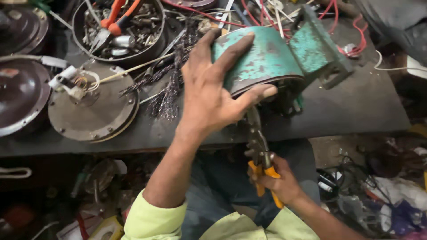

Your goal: The person uses pliers to cut and remove copper windings from a green cylindrical motor housing. They also use a screwdriver to pry and adjust the internal components while working at a cluttered workbench.

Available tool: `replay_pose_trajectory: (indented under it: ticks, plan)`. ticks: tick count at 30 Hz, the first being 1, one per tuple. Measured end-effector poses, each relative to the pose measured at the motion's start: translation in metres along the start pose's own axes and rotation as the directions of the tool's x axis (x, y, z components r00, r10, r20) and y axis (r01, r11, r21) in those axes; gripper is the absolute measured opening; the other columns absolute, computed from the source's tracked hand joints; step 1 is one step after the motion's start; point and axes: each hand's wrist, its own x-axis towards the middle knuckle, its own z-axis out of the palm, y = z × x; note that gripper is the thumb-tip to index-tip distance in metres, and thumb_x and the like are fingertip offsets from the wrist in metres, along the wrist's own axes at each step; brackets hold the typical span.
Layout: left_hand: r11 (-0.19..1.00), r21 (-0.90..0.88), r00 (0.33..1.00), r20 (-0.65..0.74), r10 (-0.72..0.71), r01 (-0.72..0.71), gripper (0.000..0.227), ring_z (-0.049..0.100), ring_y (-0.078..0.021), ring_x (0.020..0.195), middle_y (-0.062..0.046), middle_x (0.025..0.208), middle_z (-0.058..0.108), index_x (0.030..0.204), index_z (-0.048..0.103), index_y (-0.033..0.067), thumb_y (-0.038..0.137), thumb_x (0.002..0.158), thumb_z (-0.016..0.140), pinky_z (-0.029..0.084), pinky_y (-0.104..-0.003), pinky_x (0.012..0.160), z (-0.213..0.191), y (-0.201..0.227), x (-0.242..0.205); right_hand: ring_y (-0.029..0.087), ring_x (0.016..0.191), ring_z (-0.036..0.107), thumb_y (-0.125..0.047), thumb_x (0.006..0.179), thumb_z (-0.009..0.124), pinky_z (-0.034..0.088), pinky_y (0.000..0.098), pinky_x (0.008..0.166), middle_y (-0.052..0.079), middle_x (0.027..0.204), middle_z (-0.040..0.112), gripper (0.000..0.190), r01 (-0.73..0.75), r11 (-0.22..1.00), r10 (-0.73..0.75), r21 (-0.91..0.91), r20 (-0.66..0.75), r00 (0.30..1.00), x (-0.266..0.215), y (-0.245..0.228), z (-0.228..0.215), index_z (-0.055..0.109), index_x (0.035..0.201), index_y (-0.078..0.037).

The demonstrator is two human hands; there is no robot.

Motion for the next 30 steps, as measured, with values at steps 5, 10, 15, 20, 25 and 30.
replay_pose_trajectory:
  ticks: [5, 10, 15, 20, 25, 30]
  plan:
    - [0.997, 0.062, 0.999, -0.01, -0.042, 0.042, 0.083, 0.047, -0.0425, 0.143, -0.025, 0.152, 0.047, 0.148, 0.061, 0.0254, 0.06, 0.077, 0.088, 0.034, -0.056, 0.121, 0.002, 0.004, -0.004, 0.023, 0.077, 0.071, -0.006, 0.081, 0.075, 0.058, 0.0371, 0.074, 0.013, 0.086, 0.073, 0.04, -0.07, 0.997, 0.072, 0.045, -0.038, 0.997, 0.008, 0.023, 0.009, 0.068, 0.119, 0.002]
    - [0.997, 0.081, 0.999, -0.049, -0.015, 0.019, 0.081, 0.048, -0.0417, 0.144, -0.024, 0.154, 0.047, 0.148, 0.061, 0.0256, 0.06, 0.08, 0.089, 0.037, -0.053, 0.125, 0.006, 0.0, -0.006, 0.021, 0.085, 0.076, -0.009, 0.074, 0.072, 0.059, 0.0364, 0.082, 0.015, 0.092, 0.078, 0.039, -0.103, 0.993, 0.099, 0.056, 0.082, 0.992, 0.014, 0.03, -0.011, 0.071, 0.111, 0.005]
    - [0.996, 0.087, 0.998, -0.048, -0.029, 0.033, 0.081, 0.049, -0.0421, 0.144, -0.025, 0.154, 0.048, 0.147, 0.061, 0.0249, 0.06, 0.079, 0.089, 0.037, -0.053, 0.124, 0.008, 0.0, -0.006, 0.023, 0.078, 0.077, -0.009, 0.071, 0.07, 0.061, 0.0382, 0.076, 0.012, 0.087, 0.076, 0.038, -0.198, 0.963, 0.184, 0.18, 0.094, 0.978, 0.022, 0.046, -0.006, 0.068, 0.108, -0.001]
    - [0.995, 0.088, 0.998, -0.034, -0.047, 0.05, 0.082, 0.049, -0.0425, 0.145, -0.025, 0.155, 0.047, 0.148, 0.061, 0.0258, 0.06, 0.078, 0.088, 0.036, -0.053, 0.125, 0.005, 0.004, -0.009, 0.016, 0.071, 0.069, -0.012, 0.085, 0.074, 0.055, 0.0308, 0.063, 0.009, 0.078, 0.07, 0.025, 0.033, 0.988, -0.049, 0.151, 0.104, 0.993, 0.047, 0.072, 0.002, 0.071, 0.104, 0.004]
    - [0.992, 0.1, 0.997, -0.018, -0.07, 0.072, 0.083, 0.05, -0.0418, 0.143, -0.025, 0.154, 0.048, 0.148, 0.061, 0.0262, 0.06, 0.077, 0.088, 0.037, -0.053, 0.124, 0.004, 0.006, -0.007, 0.013, 0.067, 0.068, -0.014, 0.087, 0.073, 0.055, 0.0275, 0.059, 0.006, 0.075, 0.07, 0.022, 0.191, 0.976, -0.202, 0.107, 0.101, 0.974, 0.067, 0.09, 0.006, 0.073, 0.1, 0.003]
    - [0.995, 0.087, 0.998, -0.029, -0.048, 0.051, 0.081, 0.051, -0.0392, 0.138, -0.023, 0.149, 0.049, 0.147, 0.061, 0.0266, 0.06, 0.079, 0.089, 0.039, -0.051, 0.123, 0.004, 0.006, -0.006, 0.013, 0.068, 0.069, -0.015, 0.087, 0.073, 0.056, 0.0278, 0.06, 0.006, 0.076, 0.071, 0.021, 0.158, 0.98, -0.171, 0.121, 0.106, 0.98, 0.067, 0.1, 0.003, 0.073, 0.097, 0.003]
